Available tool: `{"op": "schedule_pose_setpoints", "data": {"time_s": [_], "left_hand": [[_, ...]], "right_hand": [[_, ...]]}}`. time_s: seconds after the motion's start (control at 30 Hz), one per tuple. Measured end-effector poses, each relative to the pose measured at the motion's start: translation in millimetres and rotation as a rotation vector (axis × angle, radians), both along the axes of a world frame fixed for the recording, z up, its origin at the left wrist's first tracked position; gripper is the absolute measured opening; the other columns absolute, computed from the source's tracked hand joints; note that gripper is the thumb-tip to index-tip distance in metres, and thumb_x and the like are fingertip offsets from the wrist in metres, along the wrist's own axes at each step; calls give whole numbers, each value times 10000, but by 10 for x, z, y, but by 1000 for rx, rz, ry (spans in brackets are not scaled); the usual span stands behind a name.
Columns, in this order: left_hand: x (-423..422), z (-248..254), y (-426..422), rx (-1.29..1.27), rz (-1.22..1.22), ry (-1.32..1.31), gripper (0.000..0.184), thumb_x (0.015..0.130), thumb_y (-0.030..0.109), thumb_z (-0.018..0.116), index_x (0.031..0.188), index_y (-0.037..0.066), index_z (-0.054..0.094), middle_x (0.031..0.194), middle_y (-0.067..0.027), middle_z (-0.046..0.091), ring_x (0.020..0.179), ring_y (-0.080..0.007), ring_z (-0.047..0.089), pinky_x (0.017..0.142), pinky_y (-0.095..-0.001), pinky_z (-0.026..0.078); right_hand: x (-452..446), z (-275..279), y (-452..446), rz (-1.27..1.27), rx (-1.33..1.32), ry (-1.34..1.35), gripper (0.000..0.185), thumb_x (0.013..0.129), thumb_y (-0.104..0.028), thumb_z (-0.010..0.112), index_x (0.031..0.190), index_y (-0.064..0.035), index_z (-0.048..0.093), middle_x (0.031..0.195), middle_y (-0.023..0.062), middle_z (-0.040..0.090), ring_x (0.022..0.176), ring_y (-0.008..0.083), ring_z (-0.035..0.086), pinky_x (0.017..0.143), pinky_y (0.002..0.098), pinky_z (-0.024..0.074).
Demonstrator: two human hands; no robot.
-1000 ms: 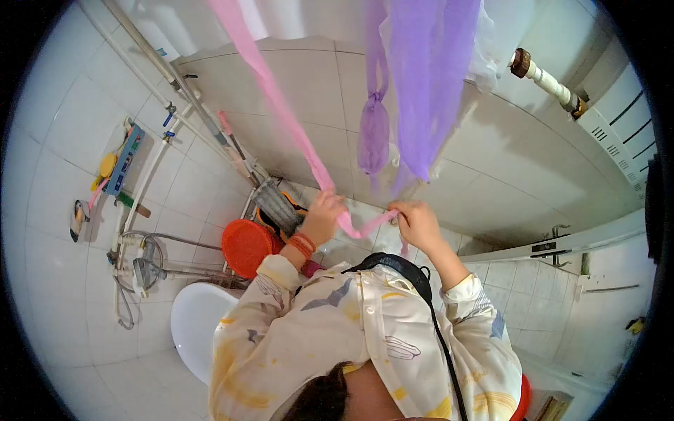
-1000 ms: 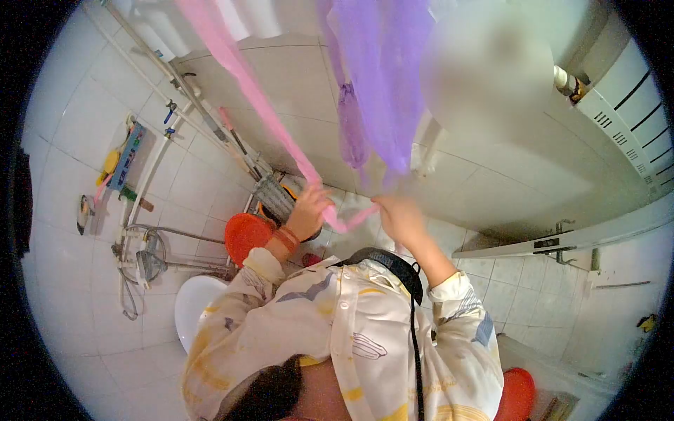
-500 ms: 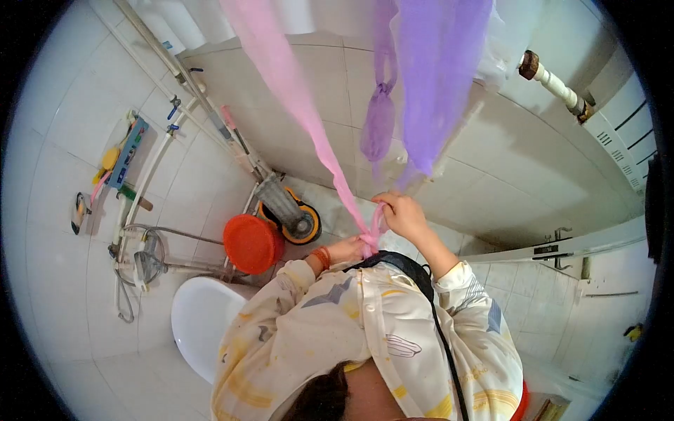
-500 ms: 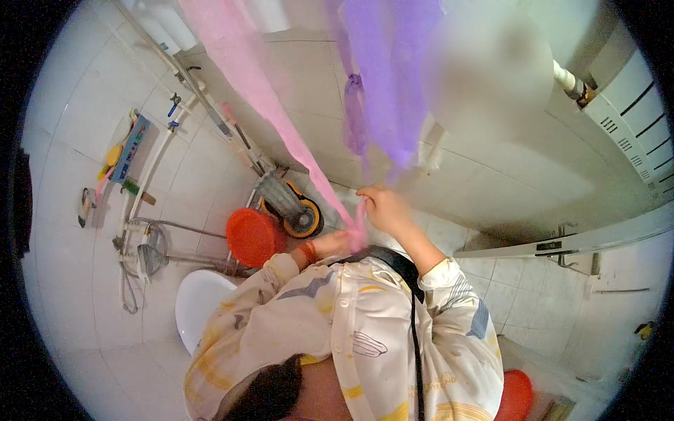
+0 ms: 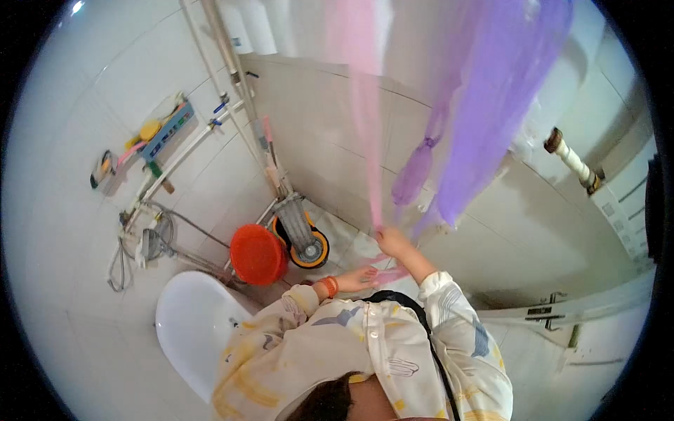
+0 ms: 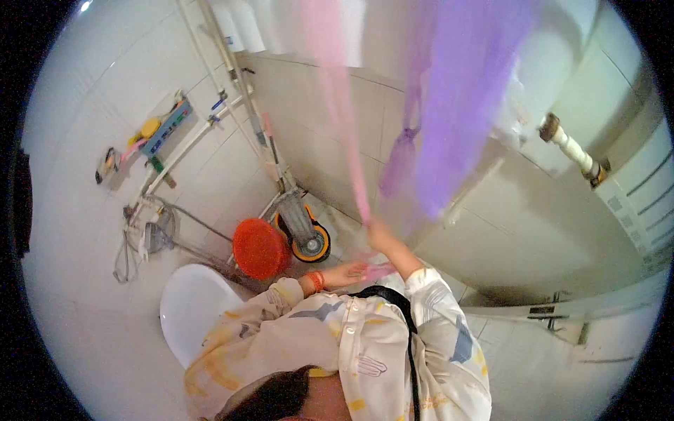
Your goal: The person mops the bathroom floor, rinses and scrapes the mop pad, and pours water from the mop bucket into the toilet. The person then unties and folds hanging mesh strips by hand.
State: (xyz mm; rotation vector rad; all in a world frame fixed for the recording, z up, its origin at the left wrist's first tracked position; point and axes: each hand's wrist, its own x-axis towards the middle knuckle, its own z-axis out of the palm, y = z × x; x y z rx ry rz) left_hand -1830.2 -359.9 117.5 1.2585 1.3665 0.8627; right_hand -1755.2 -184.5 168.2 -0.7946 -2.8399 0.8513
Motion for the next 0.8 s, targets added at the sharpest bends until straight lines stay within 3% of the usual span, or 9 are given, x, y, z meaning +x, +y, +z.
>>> {"op": "schedule_pose_setpoints", "data": {"time_s": [0.1,0.2,0.3,0.4,0.53,0.57,0.63,0.77,0.8], "left_hand": [[-194,366,-91,57,-52,324,447,878,381,519,1189,61,500,1201,-138,523,1124,-238,485,970,-345,364],[-353,648,-84,115,-12,219,390,865,347,530,1103,38,543,1001,-109,601,921,-216,564,819,-329,442],[-505,1198,-60,220,105,317,337,863,301,555,1030,9,563,811,-57,641,714,-165,591,674,-293,477],[-543,1348,92,619,493,172,396,866,325,550,1117,22,510,882,-59,630,782,-141,583,698,-304,476],[-391,1807,157,957,457,51,472,859,357,562,1185,35,449,968,-53,600,837,-147,577,717,-306,477],[-346,1968,104,971,402,-32,488,857,365,565,1197,37,438,984,-50,592,849,-151,576,722,-307,477],[-271,2128,-15,340,91,-161,390,883,367,530,1090,41,476,903,-29,572,702,-123,565,643,-281,478],[-313,2003,-38,386,201,-657,376,916,415,438,1013,59,506,604,44,449,457,-43,416,455,-199,367],[-447,2143,-142,399,184,-703,350,932,397,406,962,65,515,578,53,397,445,-37,368,433,-196,323]], "right_hand": [[354,-118,55,307,101,-585,256,774,-203,496,915,-42,636,875,172,633,826,347,598,730,431,459],[458,-434,114,684,-9,-729,263,762,-217,499,942,-87,641,874,138,643,826,339,596,729,418,460],[411,748,-207,479,142,-489,216,754,-180,501,917,-116,627,876,117,639,811,329,594,714,406,459],[183,1741,-425,296,122,-203,150,754,-89,474,857,-64,580,876,139,617,807,284,602,695,366,462],[-126,2273,-362,308,-343,281,182,808,-42,407,923,-28,547,882,125,617,808,221,596,703,315,458],[-189,2342,-374,322,-612,461,205,833,-41,386,970,-23,537,936,117,612,818,201,583,719,300,454],[-305,2517,-516,371,-666,544,272,840,-112,431,1089,-32,502,1077,97,556,864,174,544,763,297,431],[-634,2597,-410,453,-830,973,544,851,-202,513,1339,-61,318,1361,101,349,996,169,476,873,316,385],[-726,2412,-219,368,-516,873,615,843,-245,551,1365,-68,277,1391,130,290,1027,232,470,907,363,369]]}}
